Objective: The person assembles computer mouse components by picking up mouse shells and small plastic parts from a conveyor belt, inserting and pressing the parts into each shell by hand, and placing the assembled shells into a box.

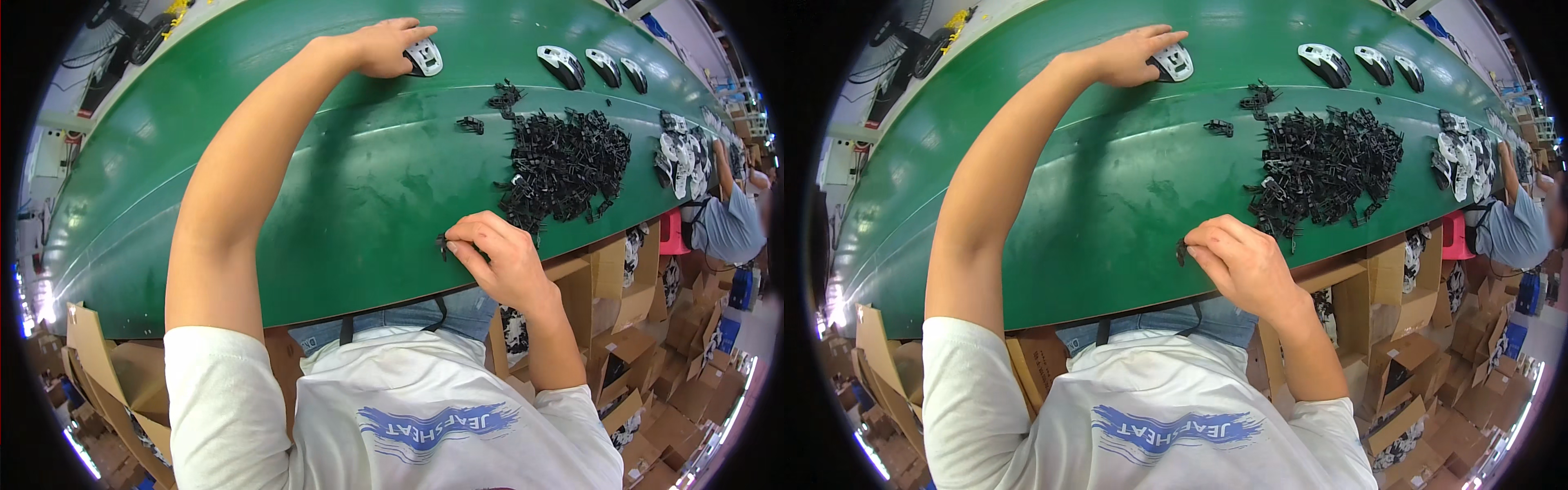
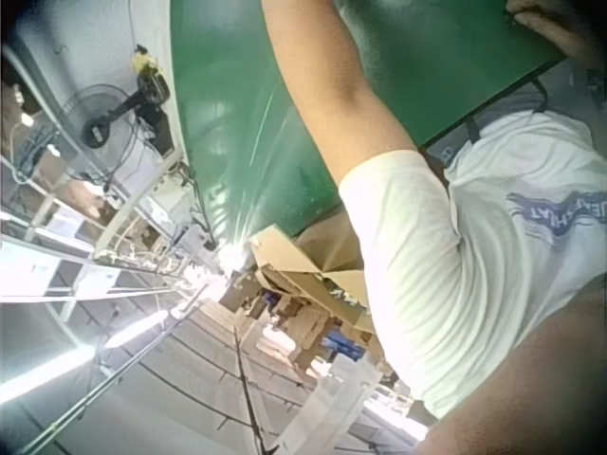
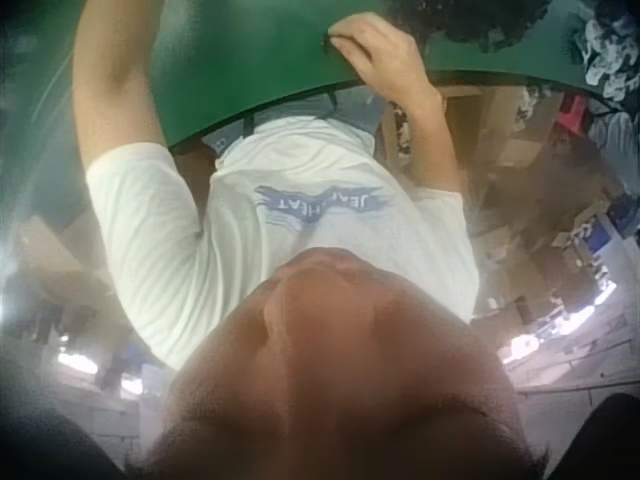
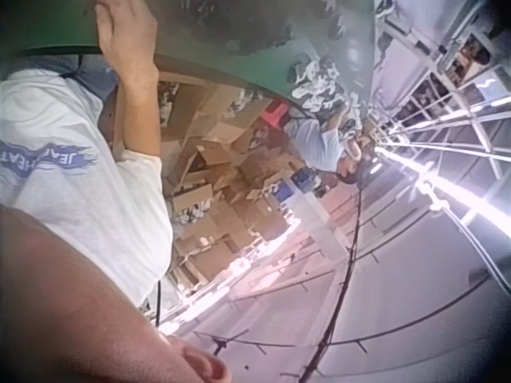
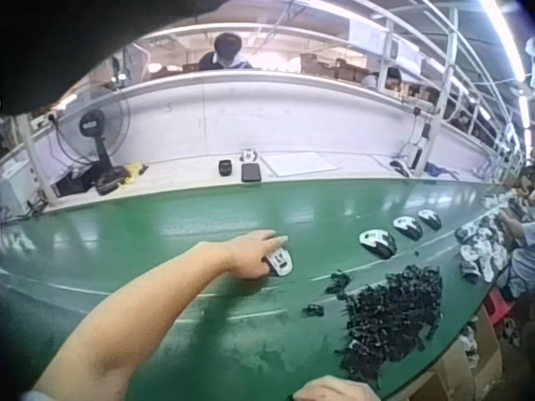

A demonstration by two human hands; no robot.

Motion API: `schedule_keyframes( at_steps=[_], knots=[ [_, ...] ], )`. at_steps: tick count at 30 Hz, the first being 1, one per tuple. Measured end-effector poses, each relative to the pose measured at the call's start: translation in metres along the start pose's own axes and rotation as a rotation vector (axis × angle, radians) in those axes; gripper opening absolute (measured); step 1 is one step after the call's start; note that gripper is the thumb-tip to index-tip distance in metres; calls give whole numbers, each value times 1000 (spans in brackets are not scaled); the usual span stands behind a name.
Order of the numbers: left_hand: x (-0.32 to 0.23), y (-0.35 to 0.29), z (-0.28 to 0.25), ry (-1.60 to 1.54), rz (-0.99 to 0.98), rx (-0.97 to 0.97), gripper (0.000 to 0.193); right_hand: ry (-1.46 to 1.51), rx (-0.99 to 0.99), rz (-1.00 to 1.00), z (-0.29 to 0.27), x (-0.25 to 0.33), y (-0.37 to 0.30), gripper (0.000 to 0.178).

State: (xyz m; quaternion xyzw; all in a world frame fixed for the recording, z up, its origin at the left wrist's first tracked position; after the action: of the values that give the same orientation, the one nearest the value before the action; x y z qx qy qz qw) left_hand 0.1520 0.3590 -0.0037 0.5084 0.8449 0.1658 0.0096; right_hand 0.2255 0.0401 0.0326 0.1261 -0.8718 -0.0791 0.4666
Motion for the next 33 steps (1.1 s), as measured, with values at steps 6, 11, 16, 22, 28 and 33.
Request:
schedule_keyframes(
  at_steps=[6, 11, 16, 22, 28, 33],
  knots=[
    [14, -36, -18, -144, -145, 265, 67, 188, 7, 160, 7, -17, -1, 11],
    [-1, -124, -45, -1477, -687, -66, 57, 430, -64, 175, 19, -21, 10, 12],
    [-87, -197, -86, -2454, -530, -295, 63, 470, -144, -63, 8, 11, 39, 17],
    [-158, -249, -86, -2512, -595, -279, 64, 327, -46, -254, 11, 63, 64, 26],
    [-171, -257, -95, -2367, -629, -198, 63, 223, -40, -246, 23, 67, 62, 27],
    [-166, -252, -100, -2317, -721, -321, 56, 171, -122, -266, 16, 68, 59, 21]
  ],
)
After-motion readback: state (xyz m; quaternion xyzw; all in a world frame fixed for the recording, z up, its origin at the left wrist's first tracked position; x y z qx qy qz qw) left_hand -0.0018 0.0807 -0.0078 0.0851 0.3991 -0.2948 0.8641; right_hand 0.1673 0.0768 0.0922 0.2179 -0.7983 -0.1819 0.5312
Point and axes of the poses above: each hand's wrist, its own y-axis towards the middle knuckle, its own z-axis out of the palm, x = y × z, the point moved 7 cm from there along y, towards the middle knuckle, and after that the axes turned 9 degrees about y, right-handed, at the moved point
